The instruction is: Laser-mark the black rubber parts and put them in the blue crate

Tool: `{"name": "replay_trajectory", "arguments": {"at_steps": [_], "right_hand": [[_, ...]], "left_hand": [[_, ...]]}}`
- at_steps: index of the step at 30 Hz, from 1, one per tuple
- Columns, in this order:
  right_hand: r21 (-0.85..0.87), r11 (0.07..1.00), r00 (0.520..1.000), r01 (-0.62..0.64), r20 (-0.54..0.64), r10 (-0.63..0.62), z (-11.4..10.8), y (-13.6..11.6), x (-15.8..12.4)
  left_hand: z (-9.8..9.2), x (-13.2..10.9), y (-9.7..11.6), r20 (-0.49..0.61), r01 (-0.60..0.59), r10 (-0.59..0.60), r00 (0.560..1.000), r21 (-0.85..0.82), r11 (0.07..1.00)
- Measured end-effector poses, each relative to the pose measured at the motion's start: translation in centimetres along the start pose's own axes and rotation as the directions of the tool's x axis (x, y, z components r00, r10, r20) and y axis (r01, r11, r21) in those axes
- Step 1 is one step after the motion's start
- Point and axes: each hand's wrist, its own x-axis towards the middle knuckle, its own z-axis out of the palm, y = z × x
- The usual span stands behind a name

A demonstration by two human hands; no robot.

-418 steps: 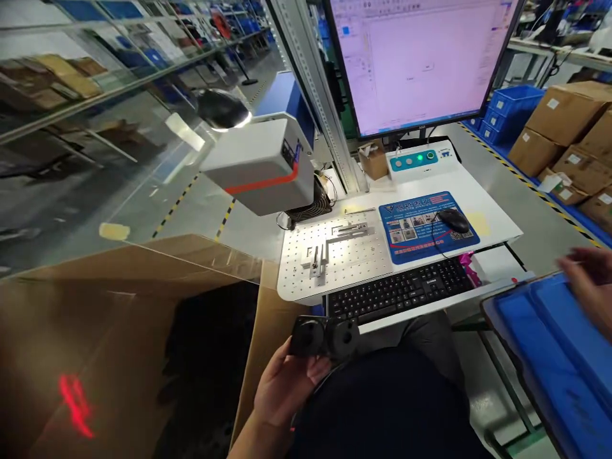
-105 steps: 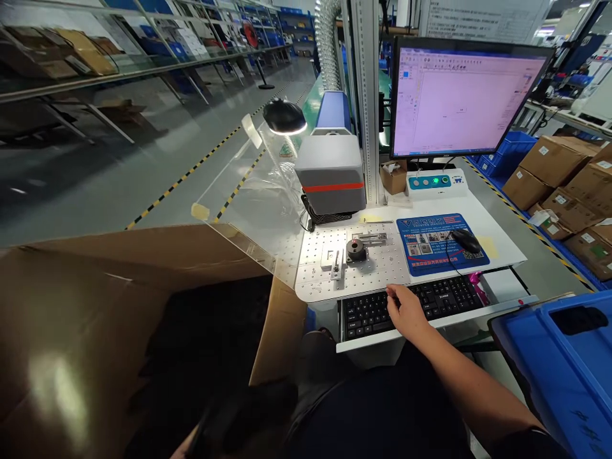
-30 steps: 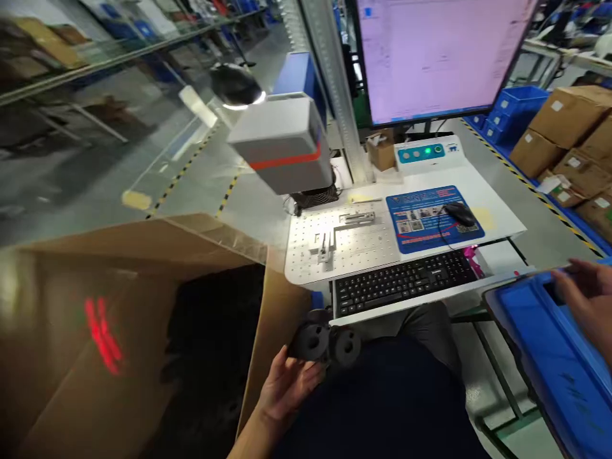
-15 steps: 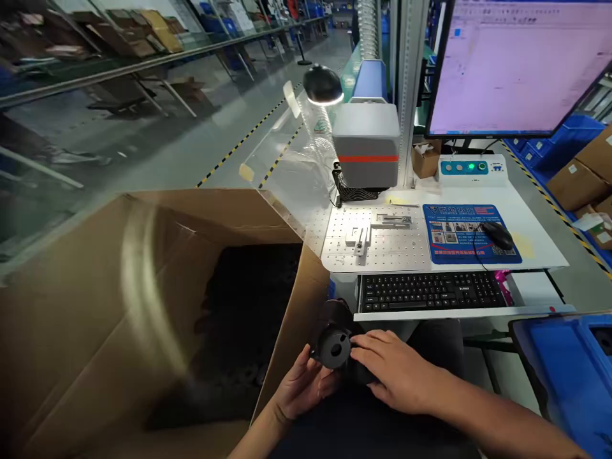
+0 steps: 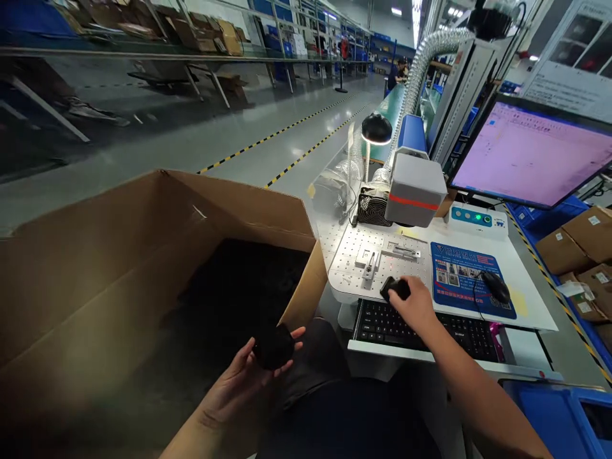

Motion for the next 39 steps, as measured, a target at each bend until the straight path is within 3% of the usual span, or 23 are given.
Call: {"name": "replay_trajectory", "arguments": {"at_steps": [5,12,16,20,24,39], "right_hand": [[-0.217,0.961,0.985,-0.171,-0.042,0.166,2.8,-0.2,7.7],[-0.311,0.916,0.967,-0.253,-0.052,0.25,5.7,-1.5,11.5],[-0.249,0.948,0.98,-0.2,-0.05,0.193,5.7,-0.8,11.1],[-0.193,0.974,0.991,-0.115,-0.083,0.1,5.5,1.8,8.8],[-0.189,0.976,0.994,-0.111,-0.039,0.105,6.1,4.0,7.2],[-0.186,0.973,0.985,-0.137,-0.126,0.114,9.0,4.3,7.2]], "left_hand": [[-2.6,-0.3,1.2,-0.016,-0.022,0.021,1.0,-0.085,0.996],[-2.7,-0.5,1.6,-0.009,-0.007,0.006,1.0,-0.082,0.997],[-2.5,-0.5,1.7,-0.019,-0.013,0.011,1.0,-0.076,0.997],[-2.0,-0.6,1.8,-0.034,-0.017,0.014,0.999,-0.09,0.996],[-2.0,-0.5,1.8,-0.04,-0.017,0.012,0.999,-0.11,0.994],[-1.8,-0.6,1.8,-0.107,-0.023,0.01,0.994,-0.121,0.992]]}}
